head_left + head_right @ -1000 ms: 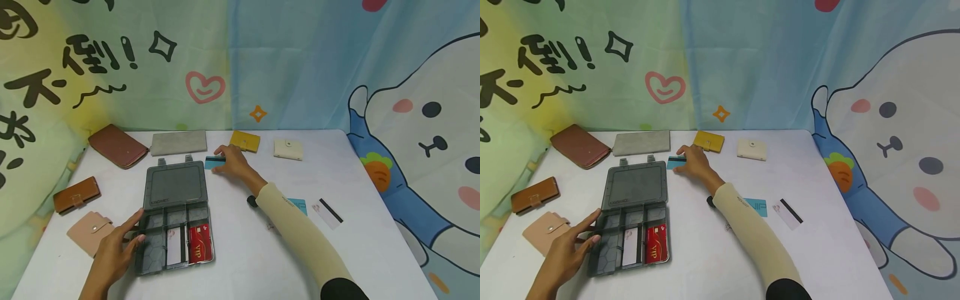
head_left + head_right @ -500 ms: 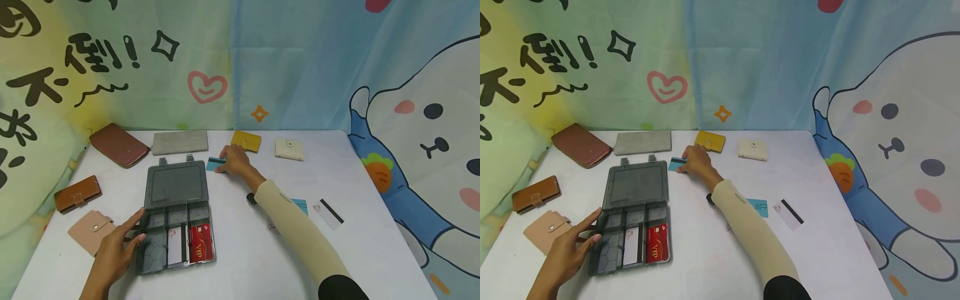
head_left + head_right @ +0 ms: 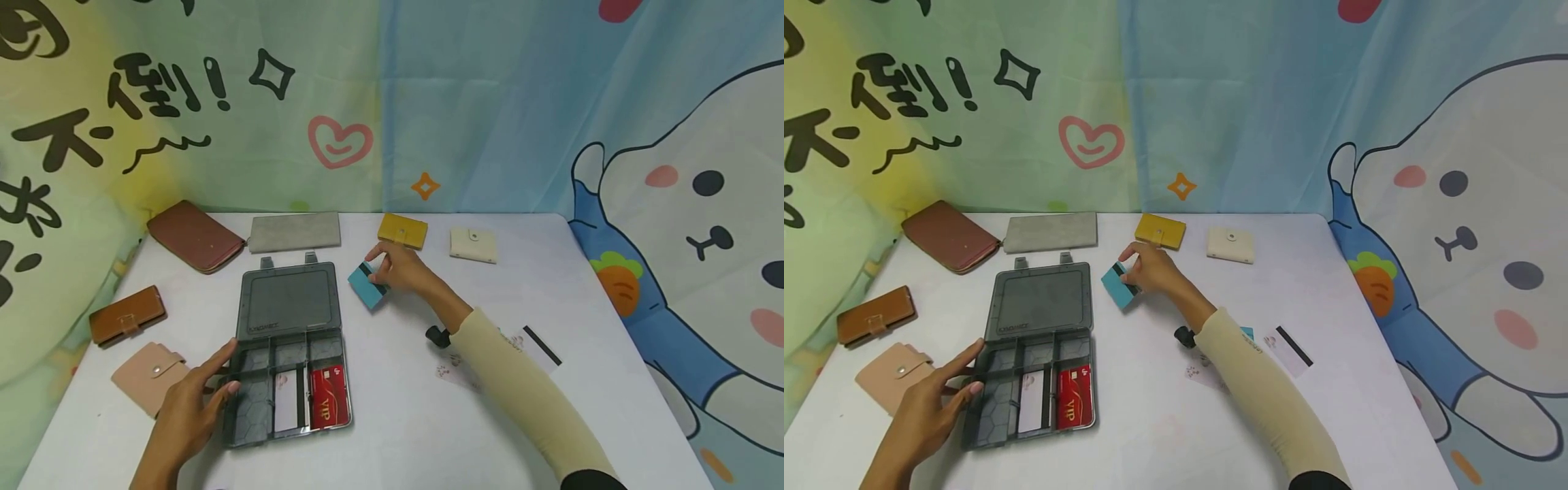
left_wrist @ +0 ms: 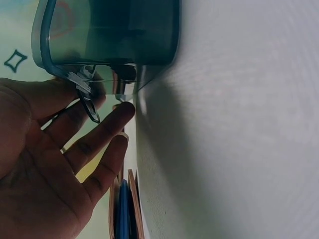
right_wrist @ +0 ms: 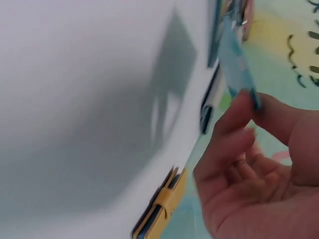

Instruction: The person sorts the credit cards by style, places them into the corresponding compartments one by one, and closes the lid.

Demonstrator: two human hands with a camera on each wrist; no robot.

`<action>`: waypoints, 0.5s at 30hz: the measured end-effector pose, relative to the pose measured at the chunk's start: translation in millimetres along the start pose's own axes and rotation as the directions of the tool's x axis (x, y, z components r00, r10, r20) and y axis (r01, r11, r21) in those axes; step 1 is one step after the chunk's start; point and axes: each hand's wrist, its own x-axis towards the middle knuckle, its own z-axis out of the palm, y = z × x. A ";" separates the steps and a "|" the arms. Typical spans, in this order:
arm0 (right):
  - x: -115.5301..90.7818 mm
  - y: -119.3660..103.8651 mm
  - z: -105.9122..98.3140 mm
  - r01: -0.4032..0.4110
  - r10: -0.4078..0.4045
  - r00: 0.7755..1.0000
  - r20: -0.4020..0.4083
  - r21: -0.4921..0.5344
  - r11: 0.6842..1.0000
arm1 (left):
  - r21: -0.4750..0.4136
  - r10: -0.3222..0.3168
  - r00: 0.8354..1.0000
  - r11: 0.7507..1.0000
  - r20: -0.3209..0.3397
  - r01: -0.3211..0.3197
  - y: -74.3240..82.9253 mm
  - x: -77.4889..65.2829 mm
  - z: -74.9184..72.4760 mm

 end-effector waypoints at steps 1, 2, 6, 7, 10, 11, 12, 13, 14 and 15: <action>-5.5 -0.1 0.1 0.017 -0.019 0.999 0.040 0.049 0.999 | 0.002 -0.001 1.000 1.000 0.001 0.001 0.0 -0.1 -0.2; -11.2 -0.4 0.8 0.032 -0.040 0.996 0.083 0.097 0.995 | 0.003 -0.003 1.000 1.000 0.002 0.003 0.0 -0.3 -0.3; -31.0 -3.9 10.0 0.073 -0.132 0.968 0.211 0.268 0.961 | 0.009 -0.007 1.000 1.000 0.005 0.007 -0.3 -0.6 -0.8; -35.3 -5.6 13.6 0.078 -0.149 0.963 0.223 0.298 0.951 | 0.009 -0.006 1.000 1.000 0.004 0.006 0.0 -0.4 -1.0; -46.8 -13.1 26.5 0.090 -0.185 0.955 0.231 0.369 0.925 | 0.004 0.001 1.000 1.000 0.001 -0.001 0.3 0.0 -1.1; -50.0 -16.0 31.7 0.094 -0.197 0.953 0.232 0.390 0.916 | 0.003 0.004 1.000 1.000 -0.001 -0.004 0.4 0.1 -1.0; -53.3 -19.4 37.0 0.097 -0.207 0.950 0.232 0.411 0.907 | 0.003 0.007 1.000 1.000 -0.003 -0.007 0.6 0.4 -0.9; -56.2 -23.0 42.5 0.103 -0.219 0.947 0.234 0.427 0.899 | 0.002 0.010 1.000 1.000 -0.008 -0.010 0.9 0.6 -0.8; -59.2 -26.7 48.3 0.102 -0.228 0.944 0.238 0.445 0.890 | 0.001 0.012 1.000 1.000 -0.009 -0.012 1.0 0.7 -0.6; -62.0 -30.7 54.2 0.105 -0.238 0.940 0.243 0.458 0.883 | 0.001 0.013 1.000 1.000 -0.009 -0.013 0.8 0.6 -0.2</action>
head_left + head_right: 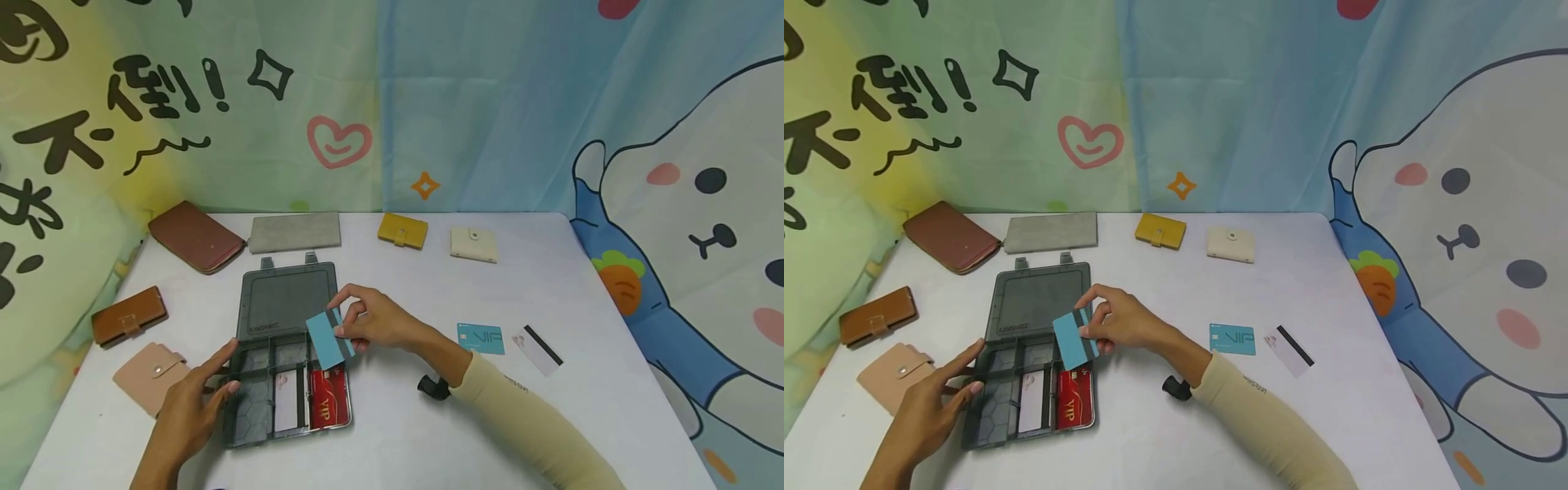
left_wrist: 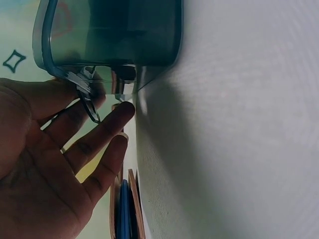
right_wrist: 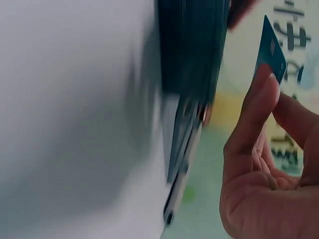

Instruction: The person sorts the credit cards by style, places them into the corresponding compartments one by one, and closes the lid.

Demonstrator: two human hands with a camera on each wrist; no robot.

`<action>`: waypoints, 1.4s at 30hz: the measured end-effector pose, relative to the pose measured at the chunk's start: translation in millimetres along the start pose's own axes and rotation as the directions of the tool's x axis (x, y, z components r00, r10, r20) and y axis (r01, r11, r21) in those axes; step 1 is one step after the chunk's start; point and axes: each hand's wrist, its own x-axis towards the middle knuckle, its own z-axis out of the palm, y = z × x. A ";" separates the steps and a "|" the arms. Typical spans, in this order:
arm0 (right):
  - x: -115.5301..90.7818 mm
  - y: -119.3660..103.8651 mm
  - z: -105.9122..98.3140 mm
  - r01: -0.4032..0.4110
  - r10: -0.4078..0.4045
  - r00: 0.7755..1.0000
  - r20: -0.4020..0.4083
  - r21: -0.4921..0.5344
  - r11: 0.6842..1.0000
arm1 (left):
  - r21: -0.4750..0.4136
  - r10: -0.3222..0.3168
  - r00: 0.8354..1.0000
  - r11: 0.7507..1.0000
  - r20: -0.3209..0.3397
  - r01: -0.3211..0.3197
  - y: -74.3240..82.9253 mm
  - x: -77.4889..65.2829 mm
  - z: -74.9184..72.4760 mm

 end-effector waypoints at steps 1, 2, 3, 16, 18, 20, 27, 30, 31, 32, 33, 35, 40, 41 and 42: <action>-0.1 -0.8 7.8 0.006 -0.007 1.000 0.006 0.006 1.000 | 0.000 0.001 1.000 1.000 0.001 -0.001 -0.1 0.2 0.3; 0.0 -1.6 15.7 0.013 -0.013 1.000 0.011 0.006 1.000 | -0.002 0.001 1.000 1.000 0.003 -0.001 -0.2 0.3 0.6; 0.1 -3.0 23.6 0.019 -0.019 1.000 0.016 0.001 1.000 | -0.002 -0.002 1.000 1.000 0.006 0.002 -0.1 0.6 0.7; 10.8 -19.0 112.7 0.082 -0.095 0.995 -0.007 -0.443 0.893 | -0.006 -0.022 0.999 1.000 0.024 0.022 1.4 -0.1 -0.9; 12.8 -20.6 121.8 0.086 -0.110 0.994 -0.014 -0.530 0.844 | -0.004 -0.029 0.999 1.000 0.027 0.029 1.4 0.0 -1.2; 14.4 -21.7 127.9 0.090 -0.125 0.992 -0.015 -0.603 0.792 | -0.002 -0.037 0.999 0.999 0.030 0.037 1.1 -0.1 -1.4; 16.6 -18.9 122.5 0.155 -0.159 0.986 0.050 -0.627 0.763 | -0.002 -0.036 0.999 0.999 0.023 0.036 0.0 -0.9 -0.7; 10.7 -15.9 108.6 0.196 -0.189 0.980 0.070 -0.553 0.810 | -0.003 -0.021 1.000 1.000 0.009 0.021 0.4 -0.9 -0.1; 7.6 -15.2 103.0 0.204 -0.198 0.978 0.068 -0.526 0.826 | 0.000 -0.014 1.000 1.000 0.003 0.014 0.4 -1.0 0.0; 4.2 -14.1 97.1 0.209 -0.207 0.976 0.061 -0.501 0.840 | 0.003 -0.007 1.000 1.000 -0.005 0.007 0.5 -1.0 0.0; 0.7 -13.0 90.6 0.216 -0.219 0.975 0.050 -0.473 0.854 | 0.005 0.001 1.000 1.000 -0.013 -0.001 0.5 -0.9 0.0; -8.2 -10.1 76.5 0.215 -0.228 0.973 0.019 -0.422 0.881 | 0.008 0.013 1.000 1.000 -0.028 -0.013 0.4 -0.7 0.0; -38.8 0.7 37.7 0.114 -0.162 0.982 -0.097 -0.375 0.920 | 0.007 -0.004 1.000 1.000 -0.014 0.004 0.1 -0.7 1.0; -45.9 3.8 30.2 0.078 -0.134 0.983 -0.122 -0.386 0.919 | 0.007 -0.006 1.000 1.000 -0.010 0.007 -0.1 -0.9 1.2; -53.2 7.1 22.6 0.040 -0.106 0.984 -0.145 -0.399 0.916 | 0.007 -0.011 1.000 1.000 -0.005 0.011 -0.1 -1.1 1.3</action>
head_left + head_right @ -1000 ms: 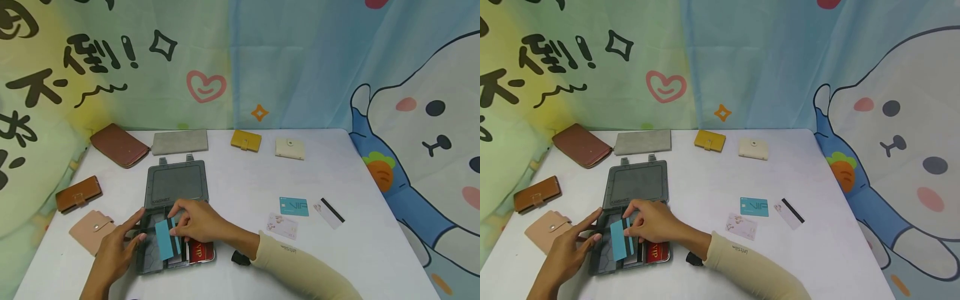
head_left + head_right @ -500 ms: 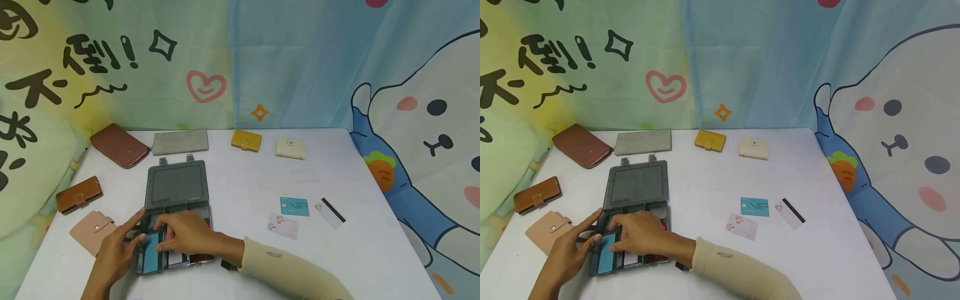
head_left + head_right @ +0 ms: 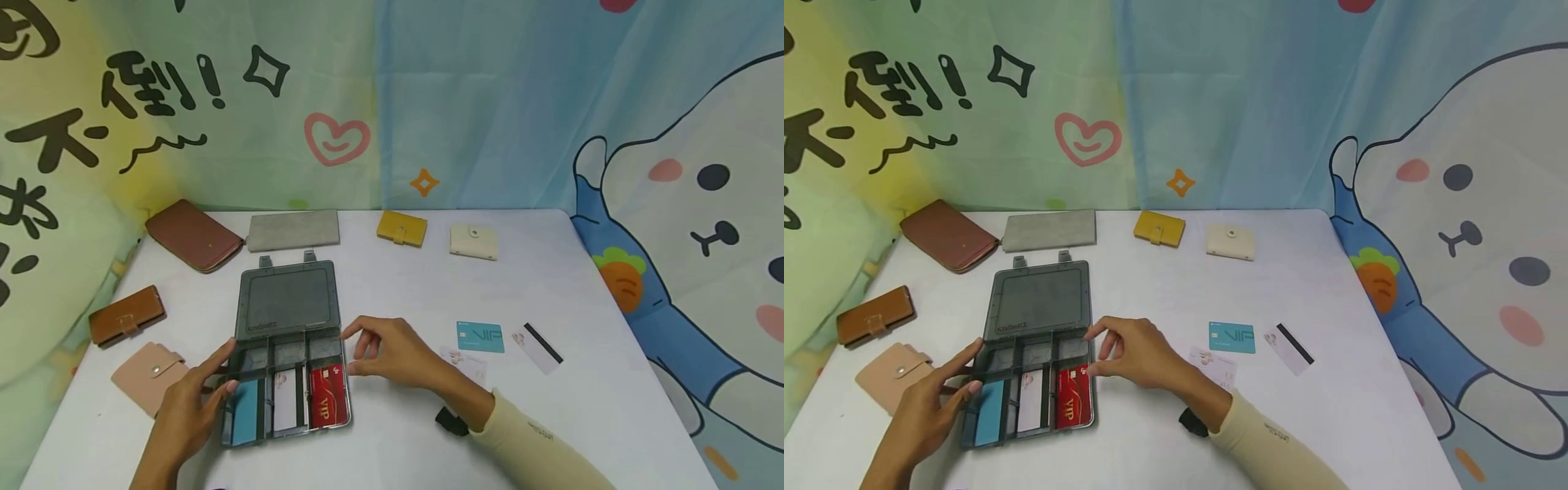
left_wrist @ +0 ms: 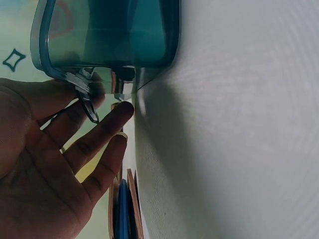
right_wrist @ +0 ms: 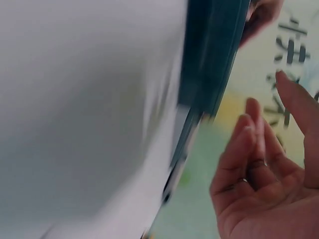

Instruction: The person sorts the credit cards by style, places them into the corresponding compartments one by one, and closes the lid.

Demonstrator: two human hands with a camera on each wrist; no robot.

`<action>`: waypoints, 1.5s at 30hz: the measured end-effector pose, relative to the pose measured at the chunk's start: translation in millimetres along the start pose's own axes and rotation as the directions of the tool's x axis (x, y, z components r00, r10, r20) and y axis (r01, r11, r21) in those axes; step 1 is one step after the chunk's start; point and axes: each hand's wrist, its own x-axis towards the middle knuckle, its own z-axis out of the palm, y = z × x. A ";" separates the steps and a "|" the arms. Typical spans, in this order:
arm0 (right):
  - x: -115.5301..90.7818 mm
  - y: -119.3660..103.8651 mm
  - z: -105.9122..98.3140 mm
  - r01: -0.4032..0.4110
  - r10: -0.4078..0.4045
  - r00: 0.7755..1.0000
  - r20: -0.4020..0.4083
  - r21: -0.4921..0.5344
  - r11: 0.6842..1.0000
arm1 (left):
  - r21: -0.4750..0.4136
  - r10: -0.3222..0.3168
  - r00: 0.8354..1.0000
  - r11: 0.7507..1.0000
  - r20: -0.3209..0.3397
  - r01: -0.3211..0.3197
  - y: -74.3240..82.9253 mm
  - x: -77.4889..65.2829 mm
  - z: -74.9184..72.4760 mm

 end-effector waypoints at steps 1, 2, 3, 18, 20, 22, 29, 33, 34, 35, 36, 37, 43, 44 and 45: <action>-6.8 6.6 -6.3 -0.033 0.032 0.999 -0.011 -0.023 0.999 | 0.001 -0.003 1.000 1.000 0.004 0.003 0.2 -0.1 -0.1; -13.9 12.1 -12.3 -0.065 0.064 0.998 -0.023 -0.048 0.997 | 0.003 -0.007 1.000 1.000 0.008 0.007 0.5 -0.3 -0.3; -20.9 18.0 -17.8 -0.094 0.092 0.995 -0.036 -0.077 0.993 | 0.004 -0.010 1.000 1.000 0.009 0.010 0.9 -0.1 -0.7; -100.2 72.8 -56.8 -0.383 0.310 0.917 -0.252 -0.336 0.860 | 0.012 -0.045 0.998 0.999 0.035 0.044 3.6 -1.0 -2.9; -99.7 74.7 -54.9 -0.398 0.323 0.912 -0.253 -0.356 0.845 | 0.012 -0.045 0.998 0.999 0.033 0.044 3.5 -0.9 -3.0; -97.1 75.6 -51.7 -0.404 0.327 0.910 -0.253 -0.371 0.836 | 0.012 -0.043 0.999 0.999 0.031 0.042 3.5 -0.7 -3.0; -83.2 69.5 -42.3 -0.382 0.316 0.920 -0.230 -0.357 0.852 | 0.008 -0.047 0.998 0.999 0.044 0.047 2.8 0.4 -1.8; -74.8 60.6 -40.4 -0.324 0.280 0.942 -0.183 -0.294 0.899 | 0.012 -0.042 0.998 0.999 0.038 0.042 2.5 0.4 -0.7; -72.6 57.9 -40.0 -0.299 0.264 0.951 -0.161 -0.267 0.916 | 0.013 -0.040 0.999 0.999 0.033 0.039 2.3 0.4 -0.5; -70.2 54.8 -39.4 -0.269 0.242 0.960 -0.138 -0.235 0.934 | 0.013 -0.038 0.999 0.999 0.030 0.038 2.1 0.6 -0.5; -67.2 51.8 -38.7 -0.243 0.223 0.968 -0.116 -0.200 0.949 | 0.015 -0.037 0.999 0.999 0.027 0.037 2.1 0.7 -0.5; -64.5 47.9 -37.9 -0.217 0.205 0.975 -0.092 -0.155 0.964 | 0.016 -0.037 0.999 0.999 0.026 0.037 2.1 0.8 -0.5; -42.1 21.7 -25.7 -0.148 0.149 0.989 -0.003 0.136 0.980 | 0.012 -0.034 0.999 0.999 0.026 0.034 2.5 1.2 -0.6; -37.9 16.9 -22.2 -0.143 0.144 0.990 0.006 0.171 0.975 | 0.012 -0.034 0.999 0.999 0.026 0.034 2.6 1.2 -0.6; -33.7 12.4 -18.2 -0.138 0.138 0.990 0.015 0.199 0.970 | 0.012 -0.035 0.999 0.999 0.027 0.034 2.6 1.2 -0.7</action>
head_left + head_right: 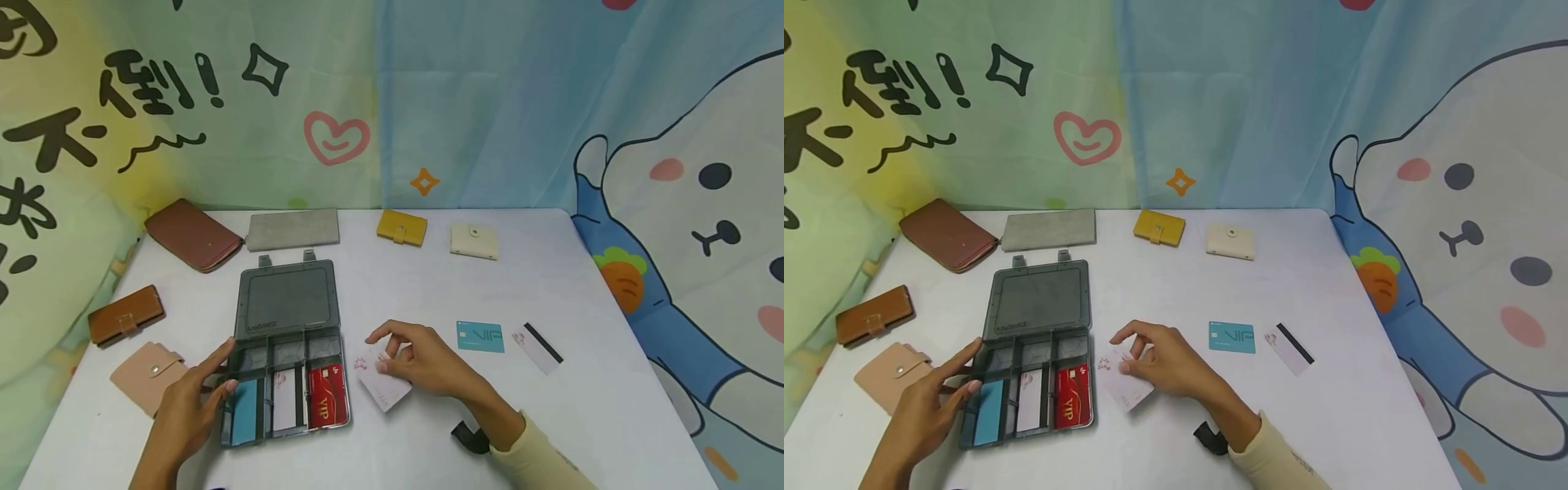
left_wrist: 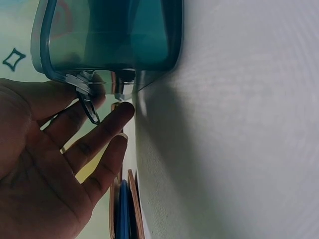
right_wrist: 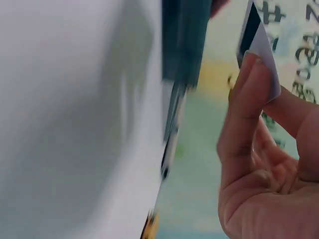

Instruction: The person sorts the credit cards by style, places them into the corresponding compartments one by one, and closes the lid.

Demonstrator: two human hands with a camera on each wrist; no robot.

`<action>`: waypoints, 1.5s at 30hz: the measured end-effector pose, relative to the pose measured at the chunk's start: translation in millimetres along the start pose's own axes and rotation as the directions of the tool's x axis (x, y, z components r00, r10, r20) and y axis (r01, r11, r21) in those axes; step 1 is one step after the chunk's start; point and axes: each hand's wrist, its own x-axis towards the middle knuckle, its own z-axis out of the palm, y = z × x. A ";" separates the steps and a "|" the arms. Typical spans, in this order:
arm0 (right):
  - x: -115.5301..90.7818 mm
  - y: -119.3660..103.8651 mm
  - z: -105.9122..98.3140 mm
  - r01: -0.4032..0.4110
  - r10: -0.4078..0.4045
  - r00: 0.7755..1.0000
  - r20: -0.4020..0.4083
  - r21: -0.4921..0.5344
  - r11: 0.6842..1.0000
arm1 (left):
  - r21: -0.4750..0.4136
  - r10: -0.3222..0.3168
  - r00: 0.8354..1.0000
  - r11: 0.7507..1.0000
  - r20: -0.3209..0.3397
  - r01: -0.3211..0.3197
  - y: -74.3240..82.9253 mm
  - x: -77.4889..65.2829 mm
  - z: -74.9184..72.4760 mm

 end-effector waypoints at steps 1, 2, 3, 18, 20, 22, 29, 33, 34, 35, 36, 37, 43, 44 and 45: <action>3.4 -4.1 5.3 0.008 -0.008 1.000 0.010 0.024 1.000 | 0.000 0.000 1.000 1.000 0.000 0.000 0.1 0.1 -0.1; 6.9 -8.2 11.0 0.020 -0.020 1.000 0.019 0.044 0.999 | -0.001 0.000 1.000 1.000 -0.001 0.000 0.0 0.1 -0.2; 10.7 -12.1 17.1 0.027 -0.029 0.999 0.027 0.065 0.998 | 0.004 0.002 1.000 1.000 -0.002 -0.002 0.0 -0.2 -0.3; 53.3 -38.3 84.1 0.173 -0.157 0.980 0.125 -0.136 0.976 | 0.000 0.010 1.000 1.000 -0.013 -0.010 -2.5 -0.5 2.7; 52.7 -37.0 82.4 0.187 -0.166 0.978 0.128 -0.179 0.966 | 0.000 0.004 1.000 1.000 -0.007 -0.004 -2.8 -0.7 3.1; 50.9 -35.4 77.6 0.187 -0.166 0.978 0.123 -0.183 0.965 | 0.004 -0.005 1.000 1.000 0.001 0.005 -2.5 -0.8 2.7; 36.7 -13.7 36.5 0.149 -0.140 0.988 0.066 -0.177 0.973 | 0.007 -0.007 1.000 1.000 0.008 0.007 -0.2 -1.4 0.6; 21.9 9.3 2.0 0.090 -0.095 0.995 -0.014 -0.207 0.974 | -0.003 0.012 1.000 1.000 0.003 -0.012 0.2 0.1 0.6; 17.2 15.9 -6.9 0.073 -0.083 0.996 -0.038 -0.212 0.975 | -0.003 0.012 1.000 1.000 0.004 -0.012 0.5 0.3 0.6; 12.5 23.1 -15.7 0.057 -0.073 0.995 -0.064 -0.217 0.974 | -0.008 0.012 1.000 1.000 0.005 -0.012 0.6 0.5 0.5; 7.4 29.8 -24.4 0.040 -0.060 0.994 -0.089 -0.218 0.975 | -0.012 0.011 1.000 1.000 0.006 -0.010 0.6 0.6 0.4; 2.3 36.2 -32.9 0.024 -0.050 0.992 -0.112 -0.222 0.975 | -0.012 0.010 1.000 1.000 0.007 -0.009 0.6 0.5 0.2; -27.5 66.5 -77.7 -0.082 0.008 0.969 -0.246 -0.292 0.953 | -0.006 0.001 1.000 1.000 0.014 -0.001 -0.6 -0.1 -0.6; -31.7 70.4 -83.9 -0.106 0.017 0.964 -0.266 -0.323 0.941 | -0.004 0.002 1.000 1.000 0.015 -0.002 -0.7 -0.1 -0.7; -35.8 73.3 -89.6 -0.132 0.028 0.959 -0.283 -0.355 0.925 | -0.005 0.001 1.000 1.000 0.017 -0.001 -1.0 0.0 -0.7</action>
